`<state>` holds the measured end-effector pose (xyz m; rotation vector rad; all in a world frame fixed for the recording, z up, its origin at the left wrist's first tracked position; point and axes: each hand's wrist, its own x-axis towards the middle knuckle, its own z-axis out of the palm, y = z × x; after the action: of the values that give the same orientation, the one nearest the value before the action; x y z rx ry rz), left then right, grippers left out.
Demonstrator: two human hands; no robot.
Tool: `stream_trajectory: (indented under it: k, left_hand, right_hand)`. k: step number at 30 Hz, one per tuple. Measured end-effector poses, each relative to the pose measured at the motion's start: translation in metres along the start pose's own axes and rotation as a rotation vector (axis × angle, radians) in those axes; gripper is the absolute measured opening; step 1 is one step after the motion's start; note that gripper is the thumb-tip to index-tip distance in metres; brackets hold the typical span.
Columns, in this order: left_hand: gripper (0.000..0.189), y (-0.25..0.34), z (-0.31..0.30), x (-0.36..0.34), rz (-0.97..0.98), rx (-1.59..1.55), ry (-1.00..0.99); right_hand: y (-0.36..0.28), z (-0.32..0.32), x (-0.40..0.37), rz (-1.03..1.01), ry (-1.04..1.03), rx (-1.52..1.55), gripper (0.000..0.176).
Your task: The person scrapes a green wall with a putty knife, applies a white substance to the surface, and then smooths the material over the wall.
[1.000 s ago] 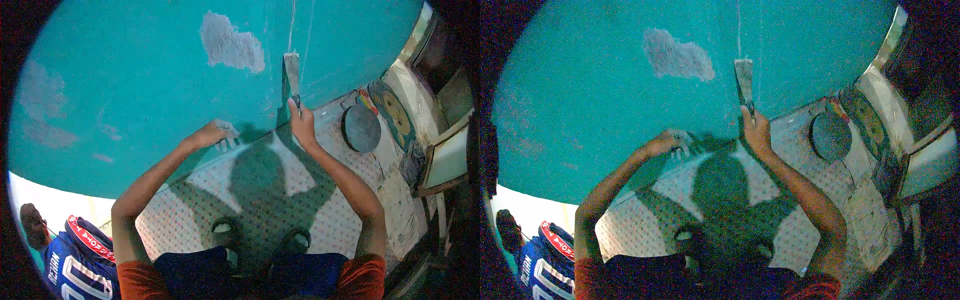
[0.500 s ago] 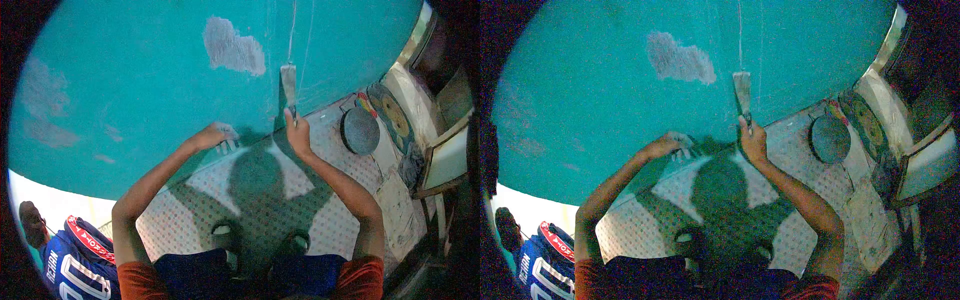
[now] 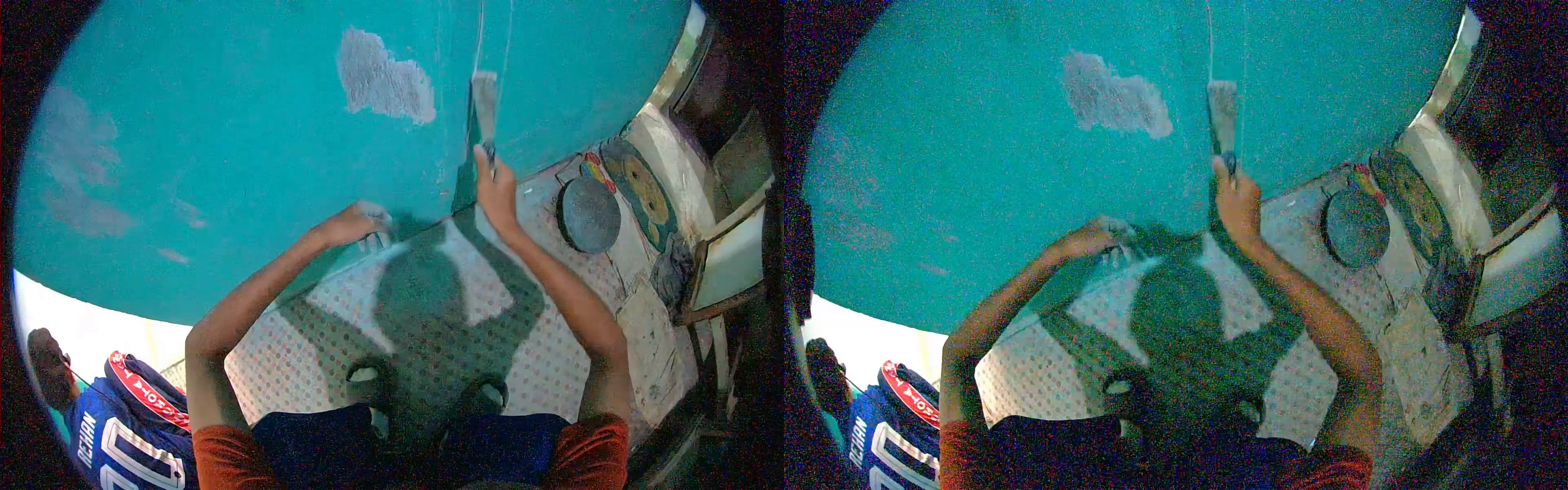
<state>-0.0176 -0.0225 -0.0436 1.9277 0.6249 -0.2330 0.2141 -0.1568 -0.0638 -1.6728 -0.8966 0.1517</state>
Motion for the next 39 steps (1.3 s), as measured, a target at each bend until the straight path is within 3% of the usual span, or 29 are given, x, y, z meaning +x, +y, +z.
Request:
stream_trajectory:
  k: [4,5,8,10,11,15,17,20,22,25,27,32,35,39]
  left_hand:
    - [0.028,0.005,0.001,0.003,0.005,0.033,-0.008]
    - [0.028,0.0,0.0,0.007,0.036,0.069,-0.022]
    - [0.033,0.014,0.006,-0.006,0.067,0.045,0.068]
    - [0.038,0.027,0.01,-0.003,0.083,-0.012,0.151]
    - [0.04,0.026,0.01,0.007,0.094,-0.042,0.181]
    - [0.05,0.05,0.029,0.046,0.284,-0.417,0.204]
    - [0.05,0.066,0.047,0.061,0.224,-0.532,0.193]
    - [0.046,0.072,0.062,0.062,0.188,-0.792,0.167]
    - [0.041,0.065,0.063,0.062,0.195,-0.851,0.205]
    - [0.034,0.048,0.04,0.056,0.197,-0.746,0.308]
    - [0.031,0.049,0.029,0.043,0.177,-0.731,0.307]
    - [0.03,0.054,0.023,0.017,0.17,-0.55,0.378]
    - [0.03,0.051,0.025,0.015,0.148,-0.533,0.391]
    - [0.03,0.051,0.028,0.015,0.133,-0.498,0.389]
  right_hand:
    - [0.027,0.019,-0.035,-0.13,0.067,0.017,0.04]
    - [0.032,0.021,-0.019,-0.18,0.18,-0.035,0.044]
    - [0.003,0.001,0.037,0.128,0.11,0.12,0.045]
    - [-0.017,-0.006,0.034,0.266,0.056,0.408,0.046]
    - [-0.023,-0.006,0.03,0.332,0.026,0.552,0.047]
    - [-0.009,0.013,-0.054,0.476,-0.073,0.515,0.043]
    - [0.016,0.022,-0.091,0.273,-0.193,0.387,0.04]
    - [0.011,0.029,-0.127,0.324,-0.522,0.724,0.036]
    - [0.017,0.034,-0.114,0.136,-0.519,0.479,0.031]
    - [-0.01,-0.004,-0.048,0.083,-0.429,0.206,0.028]
    - [-0.003,-0.014,0.012,-0.166,-0.029,0.016,0.033]
    - [-0.013,-0.013,0.079,-0.46,0.093,-0.353,0.032]
    - [-0.03,-0.015,0.085,-0.419,0.033,-0.501,0.032]
    - [-0.028,-0.016,0.092,-0.559,0.12,-0.544,0.031]
